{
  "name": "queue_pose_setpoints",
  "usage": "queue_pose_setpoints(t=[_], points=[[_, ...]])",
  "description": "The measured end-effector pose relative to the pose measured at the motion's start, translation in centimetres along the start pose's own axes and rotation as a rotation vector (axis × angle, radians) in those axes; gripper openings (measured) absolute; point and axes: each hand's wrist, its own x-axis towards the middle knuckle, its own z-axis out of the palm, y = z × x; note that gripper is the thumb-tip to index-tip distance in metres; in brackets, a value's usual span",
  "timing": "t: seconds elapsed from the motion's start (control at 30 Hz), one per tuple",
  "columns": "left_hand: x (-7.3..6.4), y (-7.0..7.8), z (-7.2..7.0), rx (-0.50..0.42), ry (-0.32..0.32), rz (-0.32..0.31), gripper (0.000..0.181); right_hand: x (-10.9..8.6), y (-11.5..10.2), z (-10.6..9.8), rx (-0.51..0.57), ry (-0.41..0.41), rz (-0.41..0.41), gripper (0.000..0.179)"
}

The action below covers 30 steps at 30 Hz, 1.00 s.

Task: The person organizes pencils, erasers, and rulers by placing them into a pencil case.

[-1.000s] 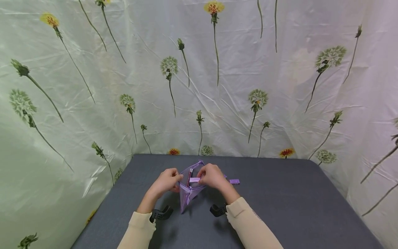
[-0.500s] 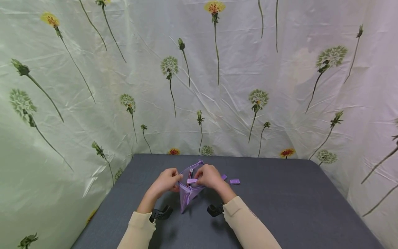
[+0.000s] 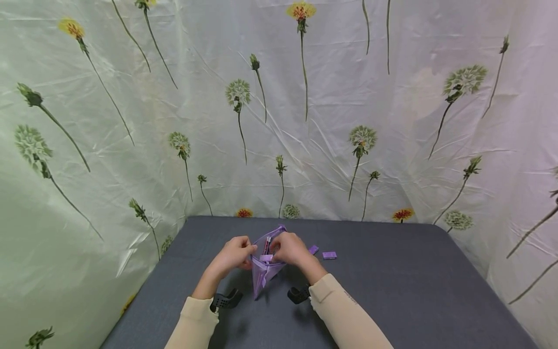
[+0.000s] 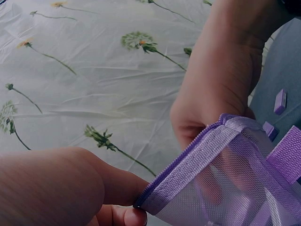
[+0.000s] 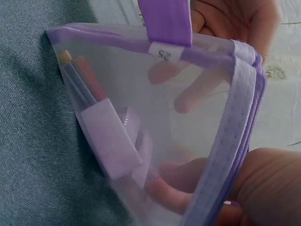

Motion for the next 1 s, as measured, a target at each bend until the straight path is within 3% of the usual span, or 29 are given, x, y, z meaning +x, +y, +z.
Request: queue_pose_setpoints(t=[0.13,0.43,1.0], points=[[-0.1,0.2,0.0,-0.002,0.001,-0.004,0.026,-0.1,0.1,0.0,0.009,-0.02,0.028,0.038],[-0.2,0.3,-0.1,0.005,0.004,-0.008,0.026,-0.7,0.3,-1.4,0.035,0.037,0.022,0.023],[-0.3,0.4,-0.1,0.024,-0.015,0.006,0.027,-4.5,2.8,-4.5,0.156,0.174,0.155,0.018]])
